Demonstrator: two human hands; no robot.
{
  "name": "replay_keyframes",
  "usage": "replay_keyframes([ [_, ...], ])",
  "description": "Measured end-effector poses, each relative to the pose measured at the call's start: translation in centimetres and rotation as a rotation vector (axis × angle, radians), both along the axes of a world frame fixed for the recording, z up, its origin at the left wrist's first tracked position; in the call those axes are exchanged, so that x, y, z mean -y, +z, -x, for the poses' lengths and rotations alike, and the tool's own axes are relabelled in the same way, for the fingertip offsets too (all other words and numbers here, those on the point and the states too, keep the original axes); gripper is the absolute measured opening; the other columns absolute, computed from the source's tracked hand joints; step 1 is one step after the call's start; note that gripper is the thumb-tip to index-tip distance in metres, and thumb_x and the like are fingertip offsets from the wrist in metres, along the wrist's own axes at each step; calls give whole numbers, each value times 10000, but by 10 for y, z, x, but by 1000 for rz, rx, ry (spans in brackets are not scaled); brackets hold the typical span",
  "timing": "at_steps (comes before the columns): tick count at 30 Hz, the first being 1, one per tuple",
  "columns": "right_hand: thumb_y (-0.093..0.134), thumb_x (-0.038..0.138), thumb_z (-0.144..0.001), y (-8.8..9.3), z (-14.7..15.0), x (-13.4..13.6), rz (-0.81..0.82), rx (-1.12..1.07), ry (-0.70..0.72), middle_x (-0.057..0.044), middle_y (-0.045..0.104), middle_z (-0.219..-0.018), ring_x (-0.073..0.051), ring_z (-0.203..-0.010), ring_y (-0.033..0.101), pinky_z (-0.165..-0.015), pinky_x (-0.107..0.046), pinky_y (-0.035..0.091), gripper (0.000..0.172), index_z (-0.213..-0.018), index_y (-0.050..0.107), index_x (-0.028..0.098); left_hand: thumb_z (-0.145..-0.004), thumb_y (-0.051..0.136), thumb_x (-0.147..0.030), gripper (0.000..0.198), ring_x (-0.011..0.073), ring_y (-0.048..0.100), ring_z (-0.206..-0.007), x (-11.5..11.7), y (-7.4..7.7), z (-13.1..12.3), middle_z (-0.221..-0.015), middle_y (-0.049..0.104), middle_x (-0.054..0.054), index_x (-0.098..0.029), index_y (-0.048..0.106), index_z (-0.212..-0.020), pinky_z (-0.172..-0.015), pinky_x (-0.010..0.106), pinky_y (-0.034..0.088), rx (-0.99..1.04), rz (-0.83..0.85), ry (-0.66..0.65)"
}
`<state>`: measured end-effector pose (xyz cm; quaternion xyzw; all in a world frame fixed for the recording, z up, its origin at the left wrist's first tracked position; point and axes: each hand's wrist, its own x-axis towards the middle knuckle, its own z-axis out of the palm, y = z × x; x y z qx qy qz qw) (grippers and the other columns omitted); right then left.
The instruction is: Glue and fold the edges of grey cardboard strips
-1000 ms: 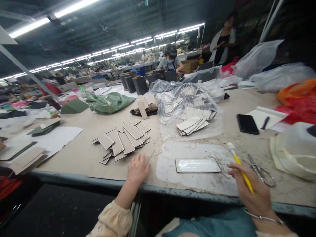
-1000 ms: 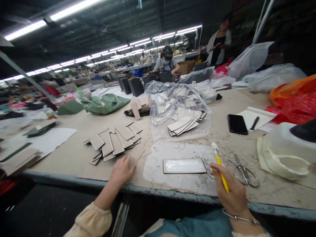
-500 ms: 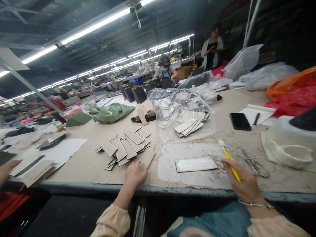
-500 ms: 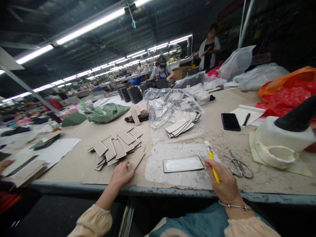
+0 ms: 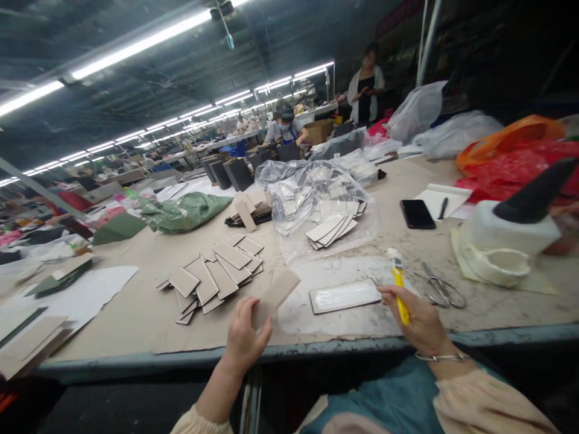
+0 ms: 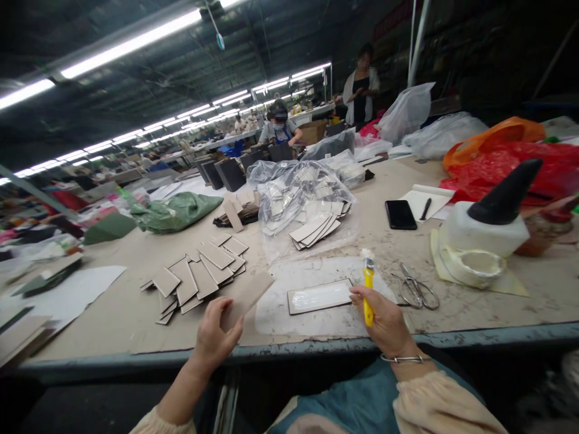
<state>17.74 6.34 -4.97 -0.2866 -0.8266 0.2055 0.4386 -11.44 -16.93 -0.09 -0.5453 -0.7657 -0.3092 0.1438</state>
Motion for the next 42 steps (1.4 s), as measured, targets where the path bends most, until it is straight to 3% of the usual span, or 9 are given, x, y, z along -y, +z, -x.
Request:
replay_keyframes([
  [7, 551, 360, -854, 19, 5, 10, 243, -30, 78, -61, 690, -976, -139, -683, 652, -645, -272, 545, 160, -936, 552, 222, -779, 570, -191, 400, 257, 507, -1119, -67, -15, -64, -1127, 533, 134, -170, 432, -1155, -999, 482, 432, 84, 16, -445],
  [10, 576, 364, -830, 18, 2, 11, 363, -35, 53, -11, 684, -771, -137, -606, 639, -575, -248, 532, 142, -828, 531, 229, -796, 556, -201, 389, 246, 517, -1102, -92, -18, -81, -1116, 543, 132, -168, 429, -1162, -1044, 520, 381, 106, 35, -557],
  [13, 589, 368, -820, 14, 1, 10, 432, -60, 37, 24, 617, -606, -154, -572, 651, -517, -235, 517, 183, -730, 505, 232, -814, 555, -236, 440, 254, 505, -1134, -104, -17, -82, -1159, 540, 140, -165, 406, -1222, -1064, 538, 347, 108, 61, -597],
  [16, 605, 390, -809, 11, 0, 6, 464, -115, -29, 23, 624, -604, -173, -569, 664, -494, -247, 524, 203, -731, 496, 237, -824, 564, -243, 506, 268, 456, -1204, -104, -19, -65, -1244, 508, 152, -162, 380, -1289, -1063, 533, 341, 98, 22, -517],
  [19, 600, 405, -810, 12, -1, 2, 456, -114, -136, 23, 627, -575, -174, -535, 653, -495, -259, 529, 205, -747, 499, 239, -850, 517, -176, 353, 227, 520, -1107, -93, -27, -39, -1139, 571, 121, -179, 496, -1202, -973, 449, 442, 119, -16, -404],
  [23, 590, 410, -813, 11, -1, -3, 382, -86, -160, 38, 583, -533, -148, -475, 594, -479, -251, 499, 212, -745, 486, 239, -858, 489, -145, 234, 182, 583, -929, -78, -42, -19, -980, 624, 85, -197, 610, -1052, -822, 354, 511, 133, 104, -491],
  [30, 571, 425, -827, 5, 5, -8, 398, -19, -60, 37, 549, -526, -138, -437, 556, -437, -250, 474, 230, -743, 472, 235, -853, 501, -128, 239, 182, 594, -896, -78, -56, -24, -946, 655, 89, -200, 642, -1031, -801, 362, 522, 127, 128, -618],
  [42, 532, 477, -830, 6, 20, -12, 549, 63, 25, 40, 564, -512, -125, -454, 552, -492, -226, 471, 268, -759, 460, 229, -833, 531, -134, 205, 174, 626, -890, -77, -61, -24, -956, 677, 77, -198, 667, -973, -791, 325, 545, 138, 88, -583],
])
